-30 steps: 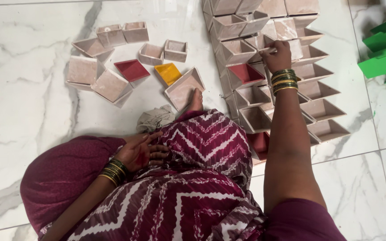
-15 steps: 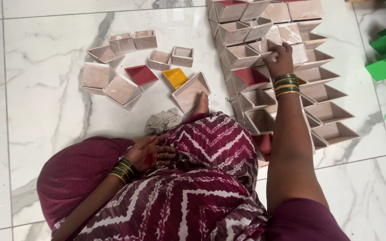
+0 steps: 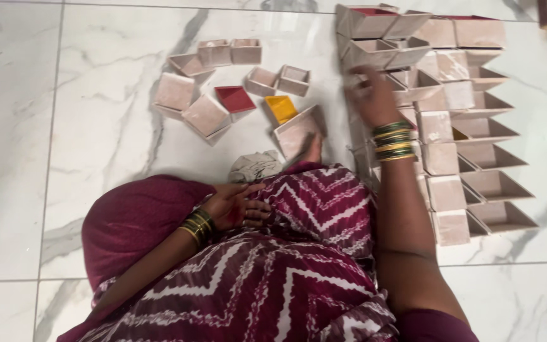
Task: The person sits on the floor and wipes small cardboard boxes one at a time with a cloth, then places each cleaned box onto a pile beside them. They work through a row of boxes, occasionally turning a box to wipe different sides.
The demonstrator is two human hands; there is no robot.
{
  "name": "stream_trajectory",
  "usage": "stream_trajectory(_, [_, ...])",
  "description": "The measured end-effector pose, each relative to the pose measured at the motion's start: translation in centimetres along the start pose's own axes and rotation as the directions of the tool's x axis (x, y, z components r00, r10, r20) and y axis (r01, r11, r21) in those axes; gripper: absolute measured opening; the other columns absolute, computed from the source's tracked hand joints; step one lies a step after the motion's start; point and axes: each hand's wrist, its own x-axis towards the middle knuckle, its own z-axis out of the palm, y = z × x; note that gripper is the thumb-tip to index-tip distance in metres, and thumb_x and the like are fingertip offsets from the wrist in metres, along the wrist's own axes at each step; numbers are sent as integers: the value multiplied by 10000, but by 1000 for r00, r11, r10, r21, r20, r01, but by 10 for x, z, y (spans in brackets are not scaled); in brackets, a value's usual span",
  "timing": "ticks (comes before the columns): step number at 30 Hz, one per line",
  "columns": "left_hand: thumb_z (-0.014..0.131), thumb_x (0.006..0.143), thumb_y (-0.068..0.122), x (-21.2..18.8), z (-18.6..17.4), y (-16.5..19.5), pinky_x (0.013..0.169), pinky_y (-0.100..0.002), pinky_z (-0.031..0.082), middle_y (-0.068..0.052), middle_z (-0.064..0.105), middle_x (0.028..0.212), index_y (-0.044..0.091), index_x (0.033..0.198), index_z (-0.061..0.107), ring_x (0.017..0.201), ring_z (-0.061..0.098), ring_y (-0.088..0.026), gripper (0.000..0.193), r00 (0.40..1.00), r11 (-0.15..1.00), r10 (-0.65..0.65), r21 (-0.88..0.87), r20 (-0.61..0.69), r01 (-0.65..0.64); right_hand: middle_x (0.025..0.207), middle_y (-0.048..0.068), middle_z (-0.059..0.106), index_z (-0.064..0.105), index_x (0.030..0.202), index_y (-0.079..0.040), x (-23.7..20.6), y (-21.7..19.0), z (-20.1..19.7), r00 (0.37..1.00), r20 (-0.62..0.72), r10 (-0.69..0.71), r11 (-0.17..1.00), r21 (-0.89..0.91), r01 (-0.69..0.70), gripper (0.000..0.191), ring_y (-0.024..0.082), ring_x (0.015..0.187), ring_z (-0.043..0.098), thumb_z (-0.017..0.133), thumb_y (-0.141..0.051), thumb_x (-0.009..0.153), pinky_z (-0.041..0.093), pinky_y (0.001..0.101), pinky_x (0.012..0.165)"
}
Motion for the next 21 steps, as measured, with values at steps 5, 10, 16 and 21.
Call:
stream_trajectory(5, [544,1006,478,-1,-12,0,977,-462,553,-206,625,1288,186,1624,233,1141,654,-319,751,999,1000,1,-13,37,0,1325,64,636,680,1272,-298,3,-77,135,825,521,219,897,-440,39,410,275,1187,616,661,-448,891,354,614,1102])
stream_trajectory(10, [590,977,506,-9,-12,7,989,-462,550,-224,592,1313,177,1638,208,1179,646,-339,831,1000,1000,-6,26,5,6,1252,123,644,718,1204,-218,-1,-70,202,849,518,104,787,-565,248,326,316,1163,625,592,-374,946,187,737,1122])
stream_trajectory(16, [595,954,569,-22,6,22,1070,-555,523,-312,478,1468,79,1670,129,1257,580,-414,985,970,969,242,42,-4,-242,1058,94,738,768,1140,-216,-10,-86,186,957,290,-4,926,-360,113,299,291,1109,681,572,-121,934,242,664,1177])
stream_trajectory(21, [394,798,757,-28,3,35,1061,-599,449,-200,403,1500,267,1574,127,1304,529,-461,956,863,870,420,-147,-282,-471,1121,57,742,709,1251,-178,-62,-143,150,856,483,-184,977,186,106,293,240,1027,697,562,-99,1010,564,424,974])
